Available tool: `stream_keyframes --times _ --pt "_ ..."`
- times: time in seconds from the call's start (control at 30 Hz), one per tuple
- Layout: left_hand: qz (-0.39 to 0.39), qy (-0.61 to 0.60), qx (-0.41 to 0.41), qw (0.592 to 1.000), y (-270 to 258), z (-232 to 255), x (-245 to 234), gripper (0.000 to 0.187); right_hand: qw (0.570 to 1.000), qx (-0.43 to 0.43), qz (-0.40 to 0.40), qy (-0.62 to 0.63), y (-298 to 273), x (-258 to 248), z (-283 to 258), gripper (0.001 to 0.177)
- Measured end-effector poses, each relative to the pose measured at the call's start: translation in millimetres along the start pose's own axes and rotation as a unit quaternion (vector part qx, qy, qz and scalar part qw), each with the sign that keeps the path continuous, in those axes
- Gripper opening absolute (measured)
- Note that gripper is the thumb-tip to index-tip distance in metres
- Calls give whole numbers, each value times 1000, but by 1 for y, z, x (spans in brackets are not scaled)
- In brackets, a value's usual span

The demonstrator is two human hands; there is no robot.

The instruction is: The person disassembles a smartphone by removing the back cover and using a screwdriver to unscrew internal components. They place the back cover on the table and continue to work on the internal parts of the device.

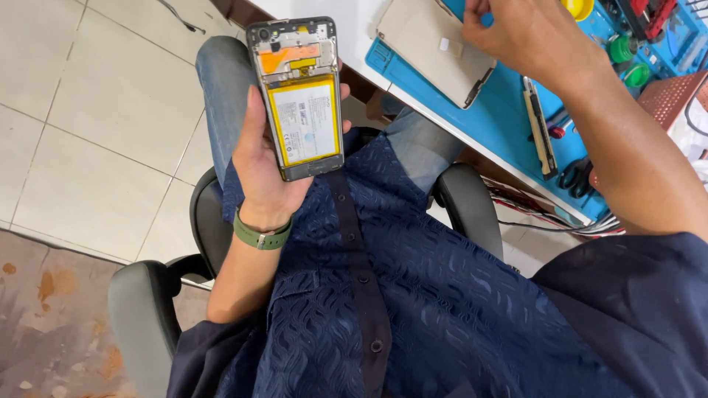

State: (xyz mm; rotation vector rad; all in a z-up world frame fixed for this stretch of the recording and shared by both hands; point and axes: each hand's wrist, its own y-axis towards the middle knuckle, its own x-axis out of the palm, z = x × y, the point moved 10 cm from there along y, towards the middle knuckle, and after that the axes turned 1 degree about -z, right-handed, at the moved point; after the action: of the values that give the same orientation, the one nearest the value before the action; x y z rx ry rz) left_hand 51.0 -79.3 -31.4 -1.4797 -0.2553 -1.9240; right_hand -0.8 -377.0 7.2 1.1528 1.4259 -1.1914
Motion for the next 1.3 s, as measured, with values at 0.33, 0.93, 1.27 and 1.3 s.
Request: stream_keyframes --times 0.33,0.93,1.27,1.3 --pt "-5 -7 -9 1000 3 -7 3 75 981 -47 35 187 7 -42 -62 35" --pt "-62 -26 -51 996 9 -29 20 73 982 -2 119 150 -51 -19 -75 86" --pt "-122 4 -53 991 -6 -20 45 75 974 1 203 105 -22 -19 -32 71" --pt "-122 5 -51 991 -7 -20 45 75 974 0 203 106 -19 -16 -24 71"
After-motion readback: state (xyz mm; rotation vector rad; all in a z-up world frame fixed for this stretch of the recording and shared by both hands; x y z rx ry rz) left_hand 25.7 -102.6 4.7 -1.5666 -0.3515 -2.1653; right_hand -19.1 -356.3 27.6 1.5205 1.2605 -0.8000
